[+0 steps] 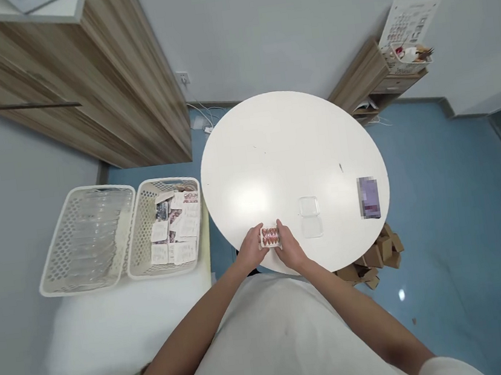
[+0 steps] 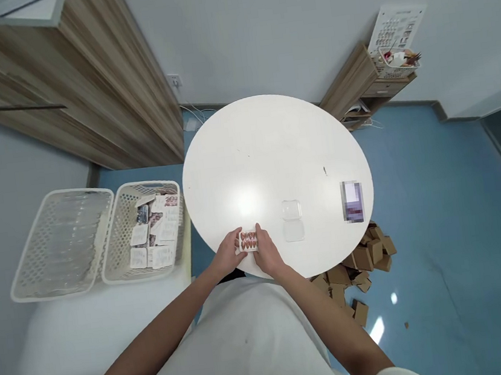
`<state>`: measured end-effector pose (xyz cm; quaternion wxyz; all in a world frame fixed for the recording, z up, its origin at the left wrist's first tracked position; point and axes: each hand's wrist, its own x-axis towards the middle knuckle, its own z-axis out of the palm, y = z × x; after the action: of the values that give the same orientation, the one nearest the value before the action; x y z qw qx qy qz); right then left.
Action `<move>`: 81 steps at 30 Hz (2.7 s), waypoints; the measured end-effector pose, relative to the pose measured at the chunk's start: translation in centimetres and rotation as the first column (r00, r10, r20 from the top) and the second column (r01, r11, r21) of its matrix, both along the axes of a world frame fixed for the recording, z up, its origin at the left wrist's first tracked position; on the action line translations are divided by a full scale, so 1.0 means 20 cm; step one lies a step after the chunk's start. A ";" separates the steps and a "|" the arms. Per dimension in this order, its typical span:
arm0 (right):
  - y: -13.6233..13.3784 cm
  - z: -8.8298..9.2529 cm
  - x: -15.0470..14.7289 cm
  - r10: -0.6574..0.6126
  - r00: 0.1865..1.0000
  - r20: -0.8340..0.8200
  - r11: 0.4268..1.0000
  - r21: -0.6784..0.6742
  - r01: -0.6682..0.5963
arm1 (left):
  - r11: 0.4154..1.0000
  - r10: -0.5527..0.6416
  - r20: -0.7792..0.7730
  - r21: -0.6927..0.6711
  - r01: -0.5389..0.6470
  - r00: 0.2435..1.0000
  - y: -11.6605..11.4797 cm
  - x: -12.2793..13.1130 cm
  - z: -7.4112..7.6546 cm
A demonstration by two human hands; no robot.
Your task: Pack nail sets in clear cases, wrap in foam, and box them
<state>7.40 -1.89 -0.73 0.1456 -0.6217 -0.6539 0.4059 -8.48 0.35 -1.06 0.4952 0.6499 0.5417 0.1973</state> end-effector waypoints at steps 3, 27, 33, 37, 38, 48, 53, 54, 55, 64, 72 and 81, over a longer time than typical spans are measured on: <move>-0.08 0.03 0.21 -0.003 1.000 0.022 1.000 0.022 0.003 | 0.998 -0.052 0.046 0.025 0.051 0.998 -0.06 0.18 0.00; 0.06 -0.13 0.87 0.208 0.963 0.168 0.972 0.072 -0.223 | 0.989 -0.113 -0.488 0.033 0.147 0.865 0.01 0.75 -0.02; 0.11 -0.15 0.87 0.259 0.946 0.195 0.951 0.119 -0.285 | 0.991 -0.120 -0.414 -0.002 0.130 0.902 0.01 0.75 -0.06; 0.11 -0.18 0.88 0.261 0.943 0.206 0.945 0.144 -0.294 | 0.992 -0.111 -0.415 0.006 0.124 0.903 0.00 0.75 -0.08; 0.11 -0.18 0.88 0.263 0.943 0.206 0.943 0.150 -0.296 | 0.991 -0.114 -0.419 0.011 0.131 0.901 0.00 0.75 -0.09; 0.09 -0.20 0.89 0.266 0.941 0.209 0.939 0.165 -0.302 | 0.991 -0.082 -0.428 0.063 0.120 0.900 -0.04 0.76 -0.13; 0.06 -0.23 0.90 0.250 0.949 0.193 0.944 0.167 -0.283 | 0.996 -0.027 -0.421 0.062 0.059 0.907 -0.06 0.78 -0.12; 0.05 -0.23 0.89 0.239 0.954 0.182 0.948 0.170 -0.270 | 0.997 -0.019 -0.411 0.061 0.048 0.911 -0.06 0.78 -0.12; 0.05 -0.24 0.89 0.225 0.960 0.169 0.952 0.170 -0.253 | 0.998 -0.008 -0.398 0.060 0.035 0.917 -0.06 0.78 -0.12; -0.01 -0.11 0.79 0.103 0.993 -0.048 0.978 0.189 -0.093 | 0.948 0.253 -0.144 -0.163 -0.275 0.957 -0.05 0.75 -0.07; -0.19 0.15 0.67 0.006 0.979 -0.205 0.961 0.271 0.051 | 0.932 0.346 0.148 -0.172 -0.320 0.926 -0.08 0.59 0.20; -0.37 0.35 0.49 -0.159 0.951 -0.266 0.923 0.301 0.238 | 0.961 0.251 0.367 -0.204 -0.186 0.896 -0.16 0.44 0.36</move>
<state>17.15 -9.19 6.19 0.3649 -0.5991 -0.6235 0.3453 0.30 -2.84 6.15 0.6190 0.4897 0.5165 0.3320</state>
